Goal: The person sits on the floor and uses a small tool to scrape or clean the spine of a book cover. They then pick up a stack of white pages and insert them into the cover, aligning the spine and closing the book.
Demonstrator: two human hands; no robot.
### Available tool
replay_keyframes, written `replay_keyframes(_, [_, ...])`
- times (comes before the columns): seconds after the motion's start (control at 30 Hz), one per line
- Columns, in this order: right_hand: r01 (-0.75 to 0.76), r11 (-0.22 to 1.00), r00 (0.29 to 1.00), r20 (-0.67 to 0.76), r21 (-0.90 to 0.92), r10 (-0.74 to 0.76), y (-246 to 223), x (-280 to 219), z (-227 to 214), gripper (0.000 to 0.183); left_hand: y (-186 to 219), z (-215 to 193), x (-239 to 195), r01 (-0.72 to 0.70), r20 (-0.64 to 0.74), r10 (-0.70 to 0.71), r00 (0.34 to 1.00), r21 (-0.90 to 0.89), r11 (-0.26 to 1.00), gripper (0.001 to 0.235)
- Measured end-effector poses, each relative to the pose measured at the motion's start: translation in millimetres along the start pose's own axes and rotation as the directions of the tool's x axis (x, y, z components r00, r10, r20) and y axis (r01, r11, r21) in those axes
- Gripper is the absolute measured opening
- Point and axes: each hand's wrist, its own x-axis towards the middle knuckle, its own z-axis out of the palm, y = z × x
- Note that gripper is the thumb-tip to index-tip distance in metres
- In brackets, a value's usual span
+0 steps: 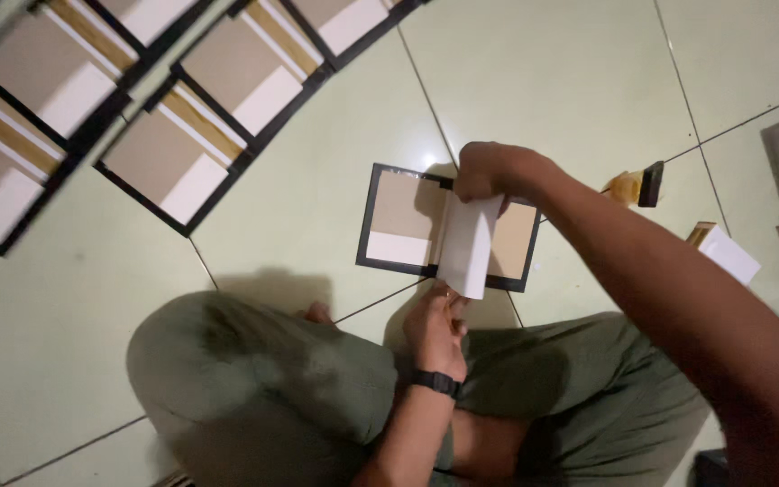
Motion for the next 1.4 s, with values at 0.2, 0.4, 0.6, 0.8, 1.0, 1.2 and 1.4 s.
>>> replay_keyframes(0.2, [0.07, 0.988, 0.997, -0.042, 0.14, -0.064, 2, -15, -3, 0.04, 20, 0, -50, -0.175, -0.011, 0.186, 0.982, 0.289, 0.941, 0.065])
replay_keyframes(0.4, [0.113, 0.988, 0.991, -0.082, 0.108, -0.105, 6, -10, 3, 0.031, 56, 27, -60, -0.827, 0.668, 0.562, 0.487, 0.56, 0.051, 0.083])
replay_keyframes(0.6, [0.072, 0.99, 0.996, -0.056, 0.118, -0.065, 0, -38, -7, 0.033, 89, 71, -75, -0.638, 0.657, 0.049, 0.752, 0.745, -0.195, 0.07])
replay_keyframes(0.8, [0.274, 0.715, 0.957, -0.259, 0.644, -0.133, 48, -106, -18, 0.069, 66, 70, -62, -0.51, 0.595, 0.086, 0.799, 0.746, -0.429, 0.078])
replay_keyframes(1.0, [0.558, 0.711, 0.76, -0.609, 0.429, -0.229, 118, -103, 125, 0.025, 62, 72, -56, -0.529, 0.595, 0.038, 0.803, 0.741, -0.415, 0.082])
replay_keyframes(1.2, [0.62, 0.777, 0.612, -0.687, 0.109, -0.392, 142, -54, 194, 0.02, 59, 70, -45, -0.531, 0.603, 0.059, 0.795, 0.741, -0.411, 0.079])
replay_keyframes(1.4, [0.593, 0.795, 0.533, -0.679, -0.126, -0.505, 141, -43, 210, 0.01, 51, 67, -49, -0.474, 0.556, 0.143, 0.819, 0.795, -0.379, 0.077])
